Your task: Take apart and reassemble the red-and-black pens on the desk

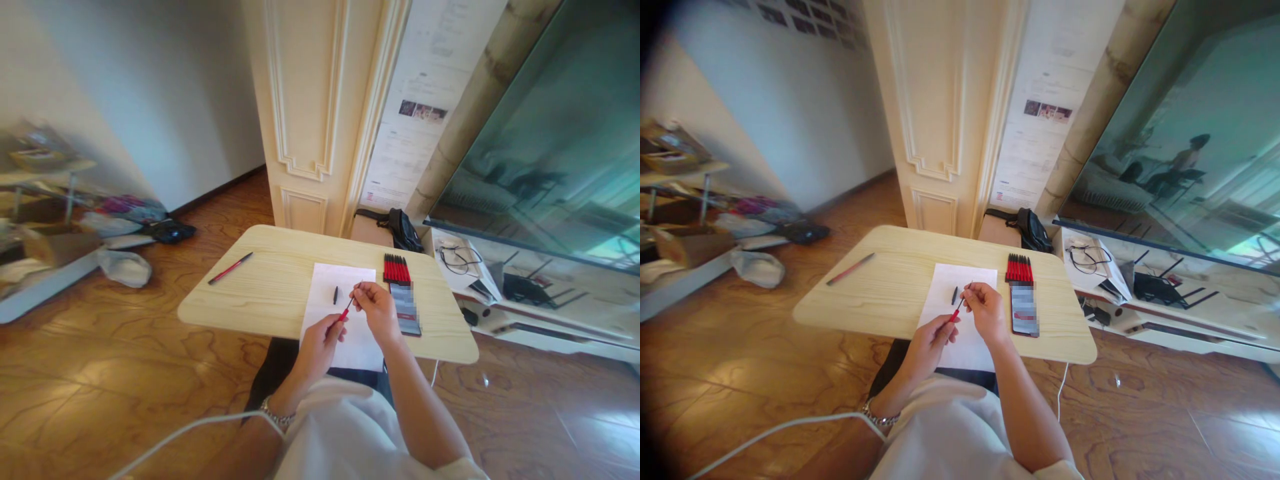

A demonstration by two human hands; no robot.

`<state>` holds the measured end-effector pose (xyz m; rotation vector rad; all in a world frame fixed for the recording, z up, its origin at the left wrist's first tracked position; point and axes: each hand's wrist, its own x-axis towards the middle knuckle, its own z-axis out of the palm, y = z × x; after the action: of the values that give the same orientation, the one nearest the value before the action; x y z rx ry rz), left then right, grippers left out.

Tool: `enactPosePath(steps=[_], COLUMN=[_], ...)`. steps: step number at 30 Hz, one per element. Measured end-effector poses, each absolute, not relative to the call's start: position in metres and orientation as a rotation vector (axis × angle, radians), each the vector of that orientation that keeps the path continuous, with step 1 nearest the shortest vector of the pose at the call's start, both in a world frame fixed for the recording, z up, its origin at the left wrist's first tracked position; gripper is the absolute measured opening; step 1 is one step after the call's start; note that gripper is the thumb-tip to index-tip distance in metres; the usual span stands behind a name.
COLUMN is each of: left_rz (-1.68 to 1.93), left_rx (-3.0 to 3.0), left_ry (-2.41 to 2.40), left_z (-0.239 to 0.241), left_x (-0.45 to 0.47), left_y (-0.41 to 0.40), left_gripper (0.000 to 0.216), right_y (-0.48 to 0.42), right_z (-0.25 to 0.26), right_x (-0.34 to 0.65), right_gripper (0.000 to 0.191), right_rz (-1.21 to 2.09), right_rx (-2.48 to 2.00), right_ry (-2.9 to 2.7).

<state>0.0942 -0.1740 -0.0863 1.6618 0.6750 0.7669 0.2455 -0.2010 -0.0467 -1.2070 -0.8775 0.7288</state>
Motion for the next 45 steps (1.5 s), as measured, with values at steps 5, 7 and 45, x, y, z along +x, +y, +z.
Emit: enactPosePath(steps=[5, 7, 45], left_rz=[0.752, 0.733, 0.755], left_rx=[1.637, 1.623, 1.394], left_ry=[0.651, 0.636, 0.619], left_z=[-0.088, -0.090, -0.101], left_x=[0.093, 0.093, 0.088], left_y=[-0.173, -0.173, -0.164], left_gripper=[0.032, 0.033, 0.035], right_y=[-0.205, -0.207, -0.142], right_z=[-0.061, -0.064, -0.096], right_x=[0.238, 0.238, 0.273], right_gripper=[0.018, 0.018, 0.016], right_rz=[0.838, 0.849, 0.355], right_rx=[-1.206, -1.218, -2.309], right_ry=[-0.920, -0.928, -1.286])
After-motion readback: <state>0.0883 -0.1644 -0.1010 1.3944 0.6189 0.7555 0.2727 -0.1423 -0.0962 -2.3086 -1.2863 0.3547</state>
